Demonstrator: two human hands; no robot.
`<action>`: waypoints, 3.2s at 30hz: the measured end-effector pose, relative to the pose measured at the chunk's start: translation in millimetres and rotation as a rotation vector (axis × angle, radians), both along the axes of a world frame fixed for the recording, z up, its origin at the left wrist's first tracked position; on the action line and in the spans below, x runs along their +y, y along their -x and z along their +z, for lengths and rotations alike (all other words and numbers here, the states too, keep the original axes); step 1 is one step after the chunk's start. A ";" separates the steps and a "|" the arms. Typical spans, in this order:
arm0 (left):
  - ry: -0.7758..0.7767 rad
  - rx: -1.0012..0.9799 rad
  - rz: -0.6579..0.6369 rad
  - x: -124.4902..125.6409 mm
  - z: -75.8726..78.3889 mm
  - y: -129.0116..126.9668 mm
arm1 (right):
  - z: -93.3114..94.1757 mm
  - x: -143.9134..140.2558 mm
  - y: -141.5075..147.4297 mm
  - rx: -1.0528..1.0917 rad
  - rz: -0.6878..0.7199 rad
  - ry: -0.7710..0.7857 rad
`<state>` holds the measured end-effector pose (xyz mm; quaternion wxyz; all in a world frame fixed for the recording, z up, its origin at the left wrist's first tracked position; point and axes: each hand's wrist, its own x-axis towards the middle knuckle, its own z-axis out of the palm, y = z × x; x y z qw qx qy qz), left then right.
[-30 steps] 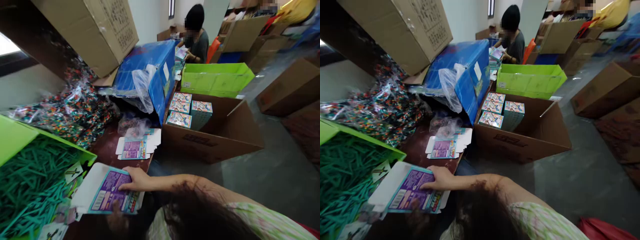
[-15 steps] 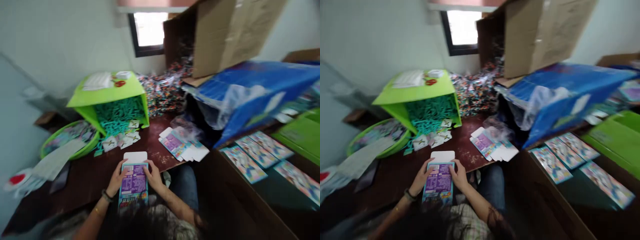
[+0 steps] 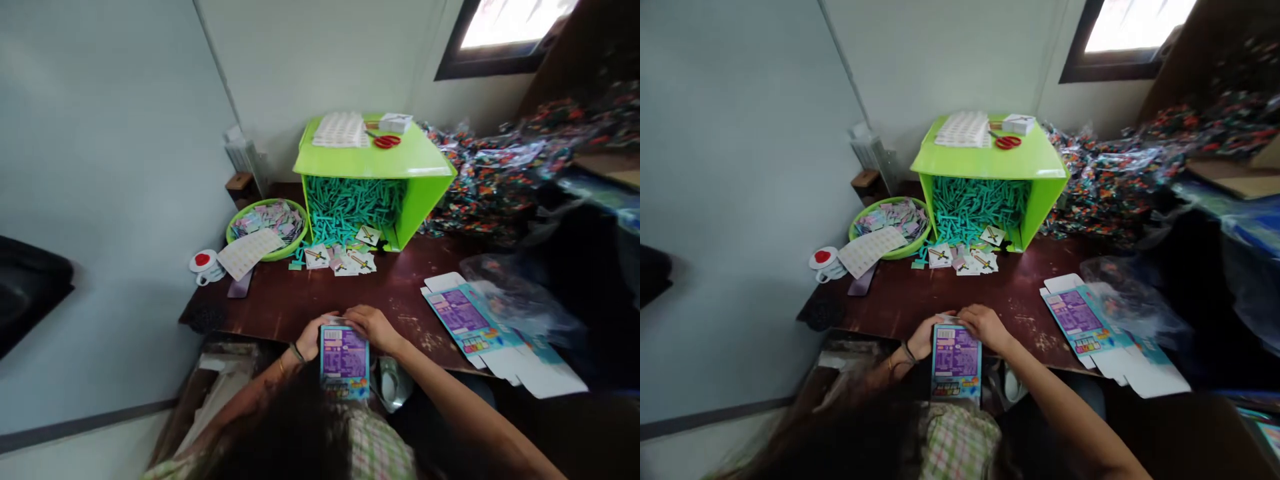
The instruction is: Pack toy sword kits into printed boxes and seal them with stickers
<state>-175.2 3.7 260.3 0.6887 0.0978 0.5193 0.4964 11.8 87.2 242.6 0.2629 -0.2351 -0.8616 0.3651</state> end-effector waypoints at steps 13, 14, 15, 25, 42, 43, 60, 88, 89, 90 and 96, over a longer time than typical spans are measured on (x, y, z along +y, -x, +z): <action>-0.439 0.416 0.056 -14.6 -35.7 -3.3 | 0.6 -7.0 -12.2 -0.027 0.052 0.403; -0.507 0.568 0.014 -18.2 -37.4 -2.7 | -2.3 -10.6 -16.6 -0.043 0.058 0.345; -0.554 0.702 -0.049 -21.4 -38.6 -1.6 | -5.3 -14.3 -21.0 -0.062 0.056 0.285; -0.565 1.008 -0.232 -22.5 -41.0 10.3 | -44.6 -46.6 -16.7 0.121 -0.138 0.247; -0.878 1.669 0.147 12.3 13.8 71.5 | 20.0 23.5 56.2 -0.194 -0.255 -0.126; -0.841 1.721 -0.074 8.6 3.9 70.2 | 15.0 44.9 52.9 -0.228 -0.321 -0.099; -0.745 1.963 -0.508 28.9 -52.1 42.0 | -114.9 -76.2 -68.8 -0.024 -0.449 -0.450; -0.662 1.392 0.512 24.1 55.0 66.2 | -39.0 147.4 97.9 -0.252 -0.452 -0.210; -0.647 1.405 0.526 24.8 56.2 65.6 | -38.5 147.5 97.0 -0.215 -0.454 -0.211; -0.634 1.414 0.537 25.2 57.2 65.3 | -36.1 145.3 94.7 -0.182 -0.471 -0.210; -0.607 1.389 0.554 27.6 60.2 66.8 | 15.7 79.7 83.7 0.271 -0.515 -0.426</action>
